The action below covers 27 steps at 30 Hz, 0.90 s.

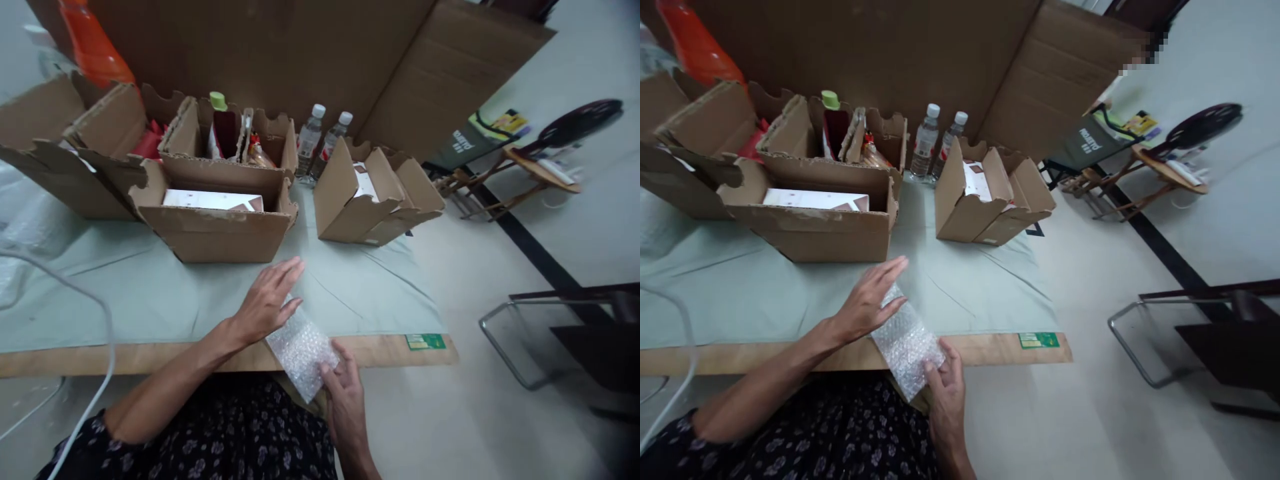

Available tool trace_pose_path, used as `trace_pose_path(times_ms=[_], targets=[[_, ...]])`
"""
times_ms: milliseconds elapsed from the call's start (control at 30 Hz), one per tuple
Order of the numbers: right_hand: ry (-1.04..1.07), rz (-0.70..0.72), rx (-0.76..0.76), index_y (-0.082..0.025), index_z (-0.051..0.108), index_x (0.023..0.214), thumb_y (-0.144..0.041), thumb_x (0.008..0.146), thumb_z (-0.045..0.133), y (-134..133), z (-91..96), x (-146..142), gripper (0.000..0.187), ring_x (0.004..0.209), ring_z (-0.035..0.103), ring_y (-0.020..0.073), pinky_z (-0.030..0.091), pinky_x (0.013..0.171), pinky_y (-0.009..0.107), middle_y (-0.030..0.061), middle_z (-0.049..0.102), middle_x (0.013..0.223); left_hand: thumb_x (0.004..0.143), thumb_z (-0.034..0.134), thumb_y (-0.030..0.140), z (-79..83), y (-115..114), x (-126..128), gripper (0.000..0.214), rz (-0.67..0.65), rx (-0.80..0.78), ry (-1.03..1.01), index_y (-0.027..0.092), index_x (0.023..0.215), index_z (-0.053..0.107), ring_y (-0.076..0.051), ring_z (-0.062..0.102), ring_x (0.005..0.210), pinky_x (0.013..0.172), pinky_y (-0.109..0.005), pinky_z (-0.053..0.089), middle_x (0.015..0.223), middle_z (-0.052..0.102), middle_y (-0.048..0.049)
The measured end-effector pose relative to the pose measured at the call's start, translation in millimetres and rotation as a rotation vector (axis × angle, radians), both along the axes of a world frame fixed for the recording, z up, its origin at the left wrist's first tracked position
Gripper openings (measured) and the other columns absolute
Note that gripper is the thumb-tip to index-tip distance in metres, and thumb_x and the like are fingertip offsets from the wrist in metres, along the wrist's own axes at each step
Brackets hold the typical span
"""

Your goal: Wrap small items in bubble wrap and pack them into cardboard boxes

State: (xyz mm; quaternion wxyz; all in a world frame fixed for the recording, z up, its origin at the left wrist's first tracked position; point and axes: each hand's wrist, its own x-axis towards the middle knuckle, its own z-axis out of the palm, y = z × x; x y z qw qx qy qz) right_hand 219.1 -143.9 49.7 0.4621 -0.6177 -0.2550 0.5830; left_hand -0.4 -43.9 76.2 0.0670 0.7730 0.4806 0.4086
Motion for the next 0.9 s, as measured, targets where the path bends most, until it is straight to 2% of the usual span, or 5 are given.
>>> trace_pose_path(times_ms=[133, 267, 533, 667, 900], targets=[[-0.022, 0.026, -0.004, -0.023, 0.057, 0.108, -0.053, 0.069, 0.089, -14, -8.7, -3, 0.059, 0.057, 0.060, 0.0136, 0.050, 0.054, 0.024, -0.0025, 0.070, 0.073, 0.098, 0.056, 0.021, -22.5, -40, -28, 0.057, 0.205, -0.062, -0.050, 0.027, 0.153, 0.041, -0.027, 0.061, 0.127, 0.106, -0.045, 0.052, 0.138, 0.061, -0.0126], [-0.142, 0.168, 0.037, -0.020, 0.058, 0.130, -0.055, 0.080, 0.080, -19, -8.4, 1, 0.065, 0.054, 0.058, 0.0135, 0.052, 0.056, 0.025, -0.0041, 0.065, 0.064, 0.096, 0.052, 0.018, -46.3, -66, -44, 0.056, 0.356, -0.223, -0.037, 0.025, 0.151, 0.043, -0.025, 0.068, 0.106, 0.092, -0.041, 0.058, 0.119, 0.066, -0.0100], [-0.388, 0.486, 0.201, -0.024, 0.083, 0.105, -0.055, 0.088, 0.069, -28, -14.4, 23, 0.038, 0.097, 0.073, 0.0293, 0.060, 0.081, 0.038, 0.0123, 0.079, 0.111, 0.092, 0.049, 0.012, -44.1, -23, -17, 0.053, 0.273, -0.347, -0.072, 0.020, 0.144, 0.053, -0.020, 0.070, 0.090, 0.088, -0.038, 0.059, 0.110, 0.071, -0.0087], [-0.337, 0.445, 0.157, -0.024, 0.076, 0.124, -0.056, 0.088, 0.069, -38, -17.8, 19, 0.049, 0.072, 0.069, 0.0233, 0.058, 0.069, 0.034, 0.0069, 0.077, 0.081, 0.090, 0.050, 0.009, -37.3, -9, -8, 0.061, 0.157, -0.332, -0.101, 0.022, 0.150, 0.048, -0.022, 0.068, 0.115, 0.100, -0.038, 0.057, 0.129, 0.068, -0.0106], [-0.013, 0.507, 0.117, -0.023, 0.060, 0.141, -0.053, 0.086, 0.074, -26, -5.5, 0, 0.064, 0.089, 0.071, 0.0233, 0.056, 0.080, 0.034, 0.0075, 0.078, 0.095, 0.080, 0.043, -0.004, -25.0, -56, -38, 0.071, -0.118, -0.331, -0.021, 0.026, 0.142, 0.057, -0.026, 0.052, 0.140, 0.115, -0.052, 0.047, 0.144, 0.062, -0.0089]])
